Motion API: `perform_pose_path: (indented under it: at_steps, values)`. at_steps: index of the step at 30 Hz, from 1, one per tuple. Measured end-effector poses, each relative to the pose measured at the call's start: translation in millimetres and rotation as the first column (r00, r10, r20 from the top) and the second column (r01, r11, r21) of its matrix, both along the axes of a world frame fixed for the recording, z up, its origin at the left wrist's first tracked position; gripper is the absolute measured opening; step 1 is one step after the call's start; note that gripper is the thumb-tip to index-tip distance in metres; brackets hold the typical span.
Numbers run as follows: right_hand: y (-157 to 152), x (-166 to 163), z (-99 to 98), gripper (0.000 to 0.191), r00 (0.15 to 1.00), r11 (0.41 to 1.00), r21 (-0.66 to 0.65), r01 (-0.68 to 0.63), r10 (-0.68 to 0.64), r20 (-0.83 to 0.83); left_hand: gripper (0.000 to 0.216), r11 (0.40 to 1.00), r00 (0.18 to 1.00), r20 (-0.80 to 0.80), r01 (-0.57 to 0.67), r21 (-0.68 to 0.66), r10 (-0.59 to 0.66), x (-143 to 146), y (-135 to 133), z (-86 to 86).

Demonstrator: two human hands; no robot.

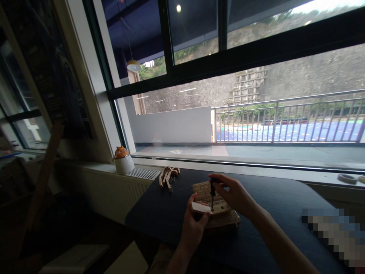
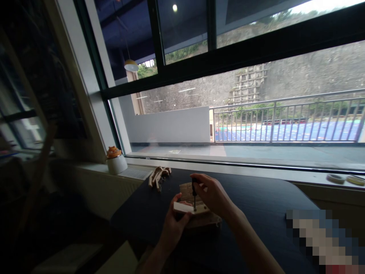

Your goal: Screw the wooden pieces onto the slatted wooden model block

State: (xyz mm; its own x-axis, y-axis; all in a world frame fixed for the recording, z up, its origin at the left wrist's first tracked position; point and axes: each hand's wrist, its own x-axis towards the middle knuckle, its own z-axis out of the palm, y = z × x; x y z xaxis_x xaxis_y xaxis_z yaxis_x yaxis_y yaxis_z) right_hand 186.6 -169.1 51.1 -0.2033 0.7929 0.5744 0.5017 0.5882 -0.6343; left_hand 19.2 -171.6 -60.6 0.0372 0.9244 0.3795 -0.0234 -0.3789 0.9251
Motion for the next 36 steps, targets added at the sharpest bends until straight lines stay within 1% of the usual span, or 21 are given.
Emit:
perform_pose_path:
  at_steps: [9,16,24,29,33,36]
  values:
    - [5,0,-1.7,0.029,1.000,1.000,0.018,0.000,0.000,-0.009,0.062,1.000,1.000,-0.015,0.002,-0.006,-0.002,-1,-1,-0.6]
    - [0,1,1.1,0.026,1.000,1.000,-0.012,-0.018,0.018,-0.001,0.061,1.000,1.000,0.001,0.013,-0.015,-0.013,0,-2,1.1]
    - [7,-1,3.6,0.023,0.998,0.998,-0.002,0.055,-0.055,0.036,0.059,1.000,1.000,0.020,-0.003,0.001,0.003,0,-1,0.8]
    - [2,-2,8.9,0.026,0.995,1.000,0.014,0.027,-0.029,0.092,0.059,1.000,1.000,0.002,0.000,-0.011,0.000,-1,-2,0.2]
    - [-1,-1,6.0,0.032,0.994,1.000,0.015,0.009,-0.011,0.111,0.058,1.000,1.000,-0.016,0.005,-0.010,-0.005,-1,-1,0.2]
    - [0,0,3.6,0.031,0.993,0.999,0.021,0.025,-0.027,0.115,0.058,1.000,1.000,-0.026,0.013,-0.009,-0.013,-1,0,-1.3]
